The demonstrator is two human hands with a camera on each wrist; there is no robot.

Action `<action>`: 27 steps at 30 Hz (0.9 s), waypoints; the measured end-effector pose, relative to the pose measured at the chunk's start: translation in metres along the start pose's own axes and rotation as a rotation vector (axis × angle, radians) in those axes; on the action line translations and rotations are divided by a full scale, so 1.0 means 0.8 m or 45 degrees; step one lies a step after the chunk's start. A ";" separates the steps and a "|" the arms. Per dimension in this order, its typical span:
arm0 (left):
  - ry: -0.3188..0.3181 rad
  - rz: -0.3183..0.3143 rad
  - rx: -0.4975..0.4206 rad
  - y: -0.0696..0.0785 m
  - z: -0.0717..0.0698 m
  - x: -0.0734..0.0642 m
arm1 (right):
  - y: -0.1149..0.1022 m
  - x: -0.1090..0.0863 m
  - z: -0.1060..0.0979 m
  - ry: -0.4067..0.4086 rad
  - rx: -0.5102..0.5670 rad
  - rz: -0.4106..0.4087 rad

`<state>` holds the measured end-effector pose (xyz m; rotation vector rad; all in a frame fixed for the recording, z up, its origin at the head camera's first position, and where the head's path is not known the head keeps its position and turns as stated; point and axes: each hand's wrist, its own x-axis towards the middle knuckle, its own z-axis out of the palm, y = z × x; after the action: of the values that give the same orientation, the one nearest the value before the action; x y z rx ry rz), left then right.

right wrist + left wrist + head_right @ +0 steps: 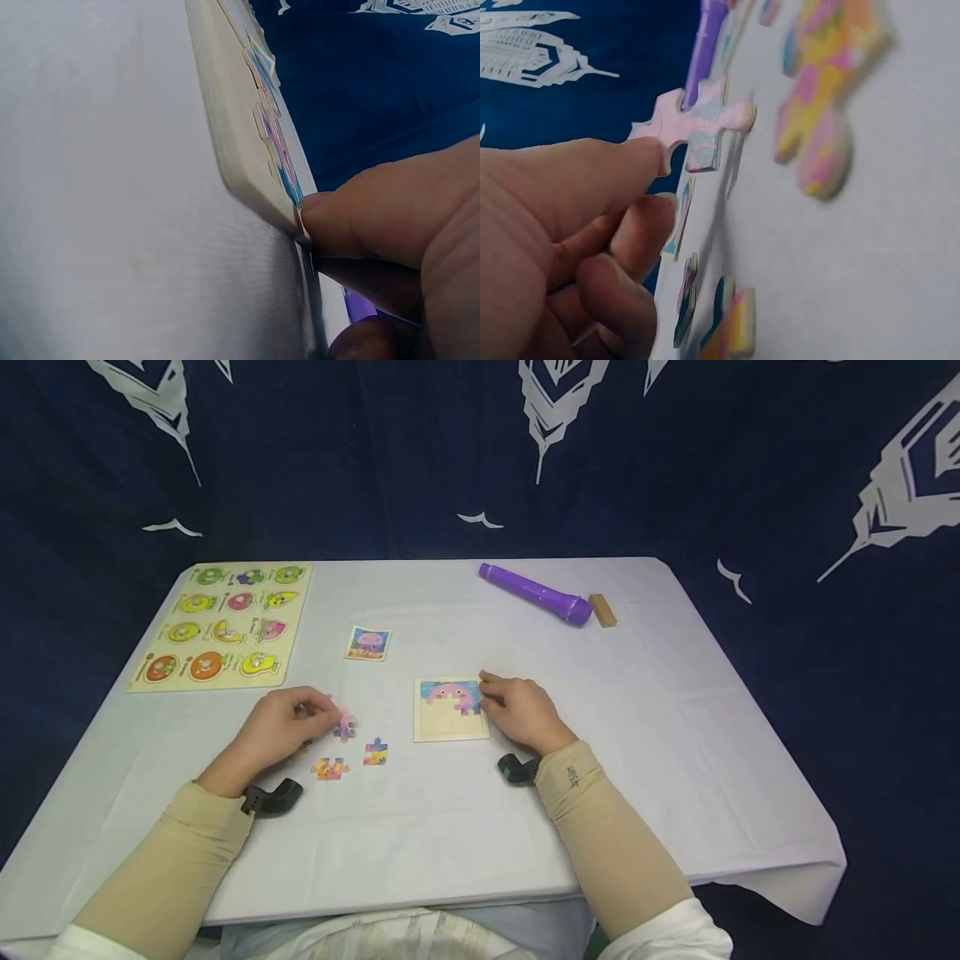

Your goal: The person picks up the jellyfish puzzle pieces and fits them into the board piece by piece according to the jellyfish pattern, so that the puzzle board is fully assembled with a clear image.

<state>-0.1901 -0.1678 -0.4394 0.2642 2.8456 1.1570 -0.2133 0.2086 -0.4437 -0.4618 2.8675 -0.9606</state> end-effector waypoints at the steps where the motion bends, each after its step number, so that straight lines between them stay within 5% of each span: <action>1: 0.004 0.000 -0.051 -0.001 -0.001 0.000 | 0.000 0.000 0.000 -0.001 -0.002 0.000; 7: -0.001 -0.008 -0.237 0.001 -0.005 0.003 | -0.001 0.000 -0.001 -0.004 -0.008 0.001; 17: -0.016 -0.044 -0.325 0.009 -0.003 0.004 | 0.000 0.001 0.000 -0.002 -0.014 -0.003; 22: -0.067 -0.102 -0.392 0.027 0.007 0.011 | 0.001 0.001 0.001 -0.015 -0.017 0.007; 27: -0.077 -0.051 -0.349 0.057 0.022 0.028 | 0.000 0.002 0.001 -0.011 -0.009 -0.001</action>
<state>-0.2036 -0.1196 -0.4205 0.2210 2.5871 1.4823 -0.2147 0.2076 -0.4443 -0.4668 2.8645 -0.9467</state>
